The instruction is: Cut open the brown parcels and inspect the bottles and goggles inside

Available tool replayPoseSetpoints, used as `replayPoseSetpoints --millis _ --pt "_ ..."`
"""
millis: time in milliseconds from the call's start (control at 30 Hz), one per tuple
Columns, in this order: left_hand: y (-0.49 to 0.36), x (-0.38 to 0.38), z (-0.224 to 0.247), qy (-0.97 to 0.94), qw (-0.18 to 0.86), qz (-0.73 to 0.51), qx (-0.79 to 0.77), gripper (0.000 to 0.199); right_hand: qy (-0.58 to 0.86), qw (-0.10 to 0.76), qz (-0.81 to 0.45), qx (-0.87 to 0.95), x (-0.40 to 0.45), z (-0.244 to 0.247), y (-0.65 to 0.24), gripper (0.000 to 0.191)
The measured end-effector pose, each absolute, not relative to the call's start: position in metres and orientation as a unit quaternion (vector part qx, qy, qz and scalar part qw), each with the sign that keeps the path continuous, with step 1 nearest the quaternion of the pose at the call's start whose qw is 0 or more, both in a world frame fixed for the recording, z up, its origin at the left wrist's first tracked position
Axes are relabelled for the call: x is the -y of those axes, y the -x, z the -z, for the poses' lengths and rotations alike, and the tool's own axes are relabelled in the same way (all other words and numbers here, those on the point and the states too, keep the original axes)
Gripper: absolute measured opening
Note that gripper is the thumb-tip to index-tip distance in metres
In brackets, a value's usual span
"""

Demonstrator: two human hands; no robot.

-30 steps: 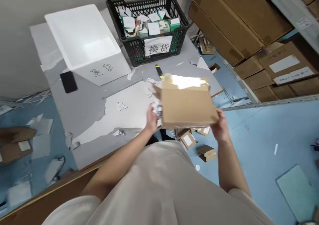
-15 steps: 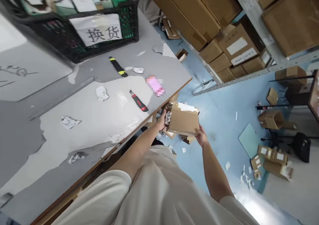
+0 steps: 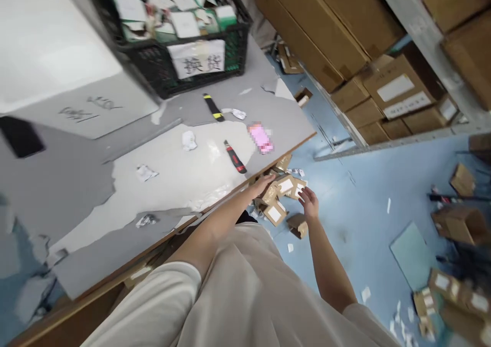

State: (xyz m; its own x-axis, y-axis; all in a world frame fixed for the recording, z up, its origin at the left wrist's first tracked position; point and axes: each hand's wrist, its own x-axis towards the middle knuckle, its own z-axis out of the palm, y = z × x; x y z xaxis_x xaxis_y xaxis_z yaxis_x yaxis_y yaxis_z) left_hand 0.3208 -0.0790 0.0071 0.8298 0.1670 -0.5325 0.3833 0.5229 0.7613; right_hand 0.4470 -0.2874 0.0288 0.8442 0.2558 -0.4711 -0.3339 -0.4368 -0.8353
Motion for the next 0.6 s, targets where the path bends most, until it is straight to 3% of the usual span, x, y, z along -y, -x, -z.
replayPoseSetpoints --millis 200,333,467,600 --pt "-0.237 0.033 -0.041 -0.539 0.714 -0.120 -0.430 0.056 0.753 0.496 -0.392 0.181 0.138 -0.046 -0.444 0.046" --pt "-0.114 0.019 -0.079 -0.589 0.552 -0.223 -0.546 0.052 0.706 0.317 -0.488 0.404 0.024 -0.058 -0.388 0.045" --pt "0.020 0.068 -0.119 -0.556 0.377 -0.229 -0.705 0.043 0.569 0.125 -0.400 0.708 -0.048 -0.091 -0.276 0.042" --pt "0.112 0.168 -0.131 -0.441 0.294 -0.224 -0.818 0.041 0.347 0.109 -0.342 0.866 -0.049 -0.134 -0.147 0.040"
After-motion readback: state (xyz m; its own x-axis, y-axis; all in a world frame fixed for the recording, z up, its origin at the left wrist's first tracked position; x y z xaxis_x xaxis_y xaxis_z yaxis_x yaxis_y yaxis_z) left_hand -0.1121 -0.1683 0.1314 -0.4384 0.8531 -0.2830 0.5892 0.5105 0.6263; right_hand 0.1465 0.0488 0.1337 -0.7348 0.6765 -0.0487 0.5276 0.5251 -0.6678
